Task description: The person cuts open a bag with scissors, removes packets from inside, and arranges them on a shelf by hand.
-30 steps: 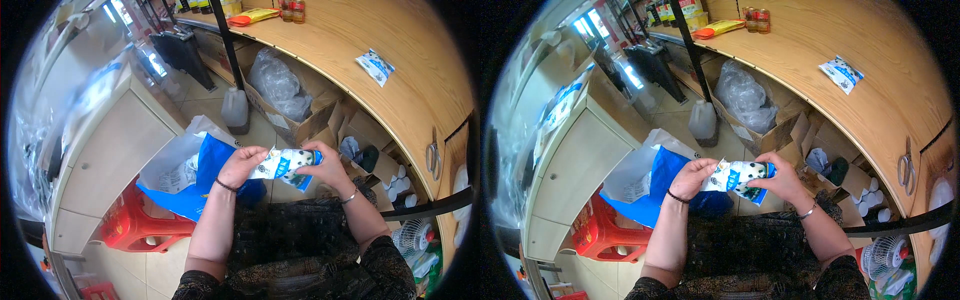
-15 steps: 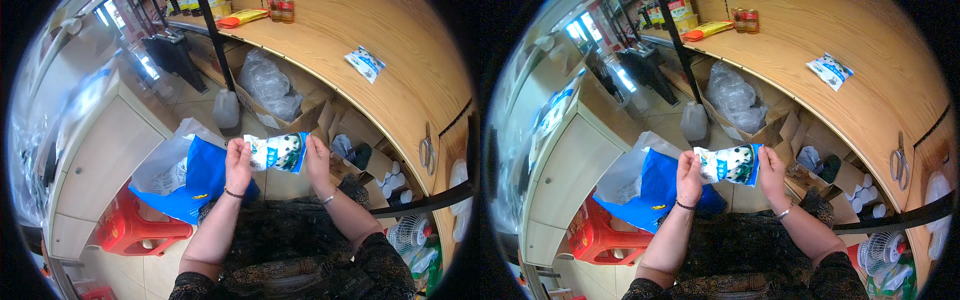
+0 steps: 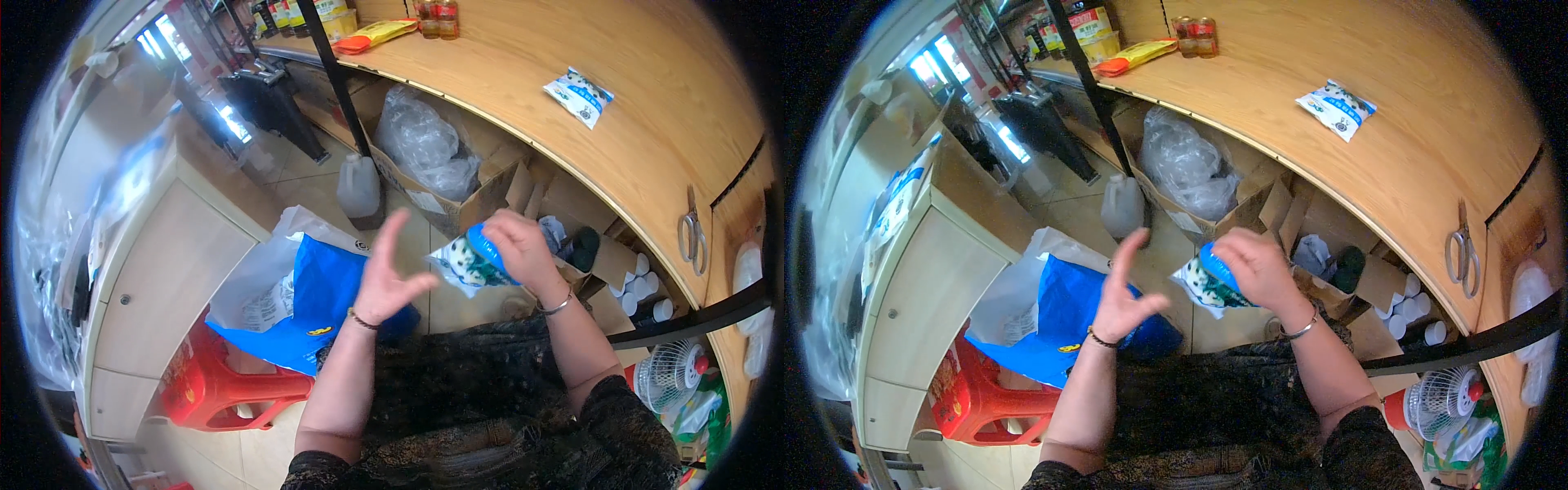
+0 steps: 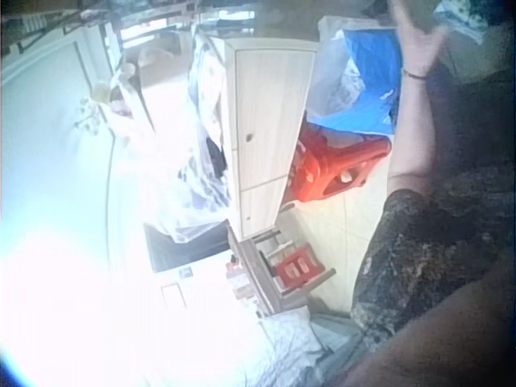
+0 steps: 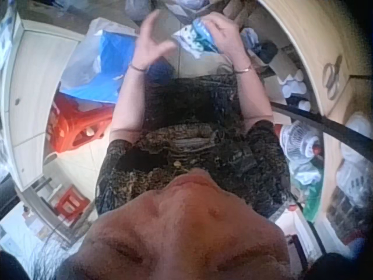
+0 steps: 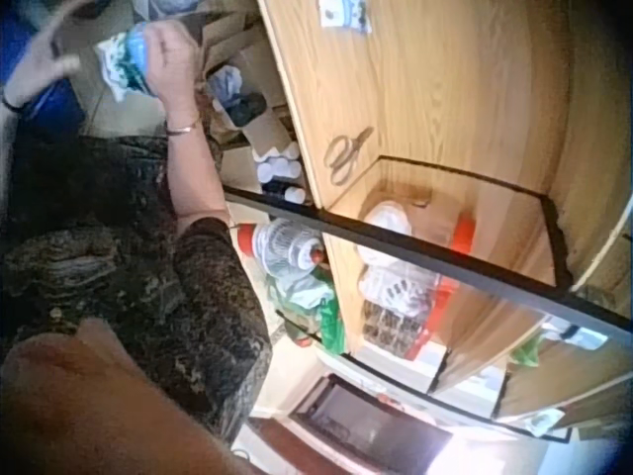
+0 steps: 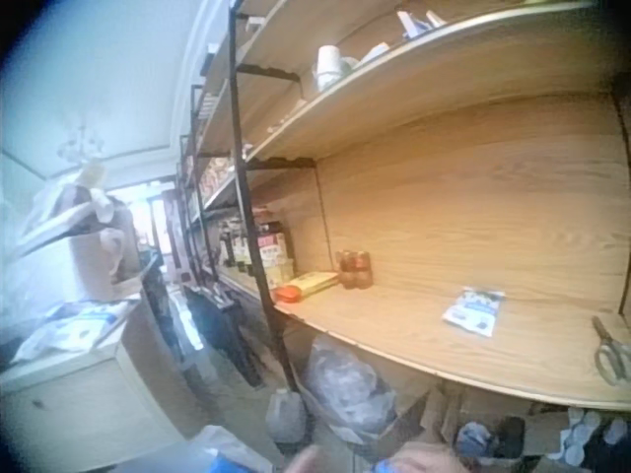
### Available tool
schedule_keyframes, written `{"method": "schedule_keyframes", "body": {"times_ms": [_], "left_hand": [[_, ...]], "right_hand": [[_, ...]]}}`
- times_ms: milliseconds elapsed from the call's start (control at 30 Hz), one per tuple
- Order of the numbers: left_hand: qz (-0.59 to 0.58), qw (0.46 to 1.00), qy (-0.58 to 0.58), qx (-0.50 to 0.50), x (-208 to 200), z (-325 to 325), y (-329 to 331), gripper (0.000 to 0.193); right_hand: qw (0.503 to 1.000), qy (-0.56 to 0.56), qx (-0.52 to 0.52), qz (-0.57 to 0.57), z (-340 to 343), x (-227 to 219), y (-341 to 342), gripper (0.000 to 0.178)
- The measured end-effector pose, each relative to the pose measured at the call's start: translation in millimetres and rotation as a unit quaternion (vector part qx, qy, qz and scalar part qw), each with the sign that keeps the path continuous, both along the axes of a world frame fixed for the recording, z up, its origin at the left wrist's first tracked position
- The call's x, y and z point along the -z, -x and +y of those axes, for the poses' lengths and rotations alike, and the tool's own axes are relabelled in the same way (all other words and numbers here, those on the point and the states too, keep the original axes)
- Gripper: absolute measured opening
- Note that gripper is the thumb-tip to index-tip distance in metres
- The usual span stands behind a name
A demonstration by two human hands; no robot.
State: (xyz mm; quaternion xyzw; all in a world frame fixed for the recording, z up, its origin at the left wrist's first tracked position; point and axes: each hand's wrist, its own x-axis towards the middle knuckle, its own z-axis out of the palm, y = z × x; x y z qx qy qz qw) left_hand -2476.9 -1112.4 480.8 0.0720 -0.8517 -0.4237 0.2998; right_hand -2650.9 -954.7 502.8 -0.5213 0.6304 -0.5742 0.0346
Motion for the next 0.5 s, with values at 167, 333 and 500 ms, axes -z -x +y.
{"method": "schedule_keyframes", "body": {"times_ms": [167,333,500], "left_hand": [[-0.18,0.954,-0.171,0.166,7,27,15,0.078],[-0.134,0.864,-0.448,0.188,11,31,11,0.061],[0.055,0.832,-0.549,0.06,26,31,15,0.058]], "right_hand": [[0.98,-0.084,-0.138,-0.112,-8,0,-5,0.018],[0.899,-0.104,-0.124,-0.406,-14,26,20,0.037],[0.837,-0.125,-0.17,-0.505,-15,41,1,0.049]]}}
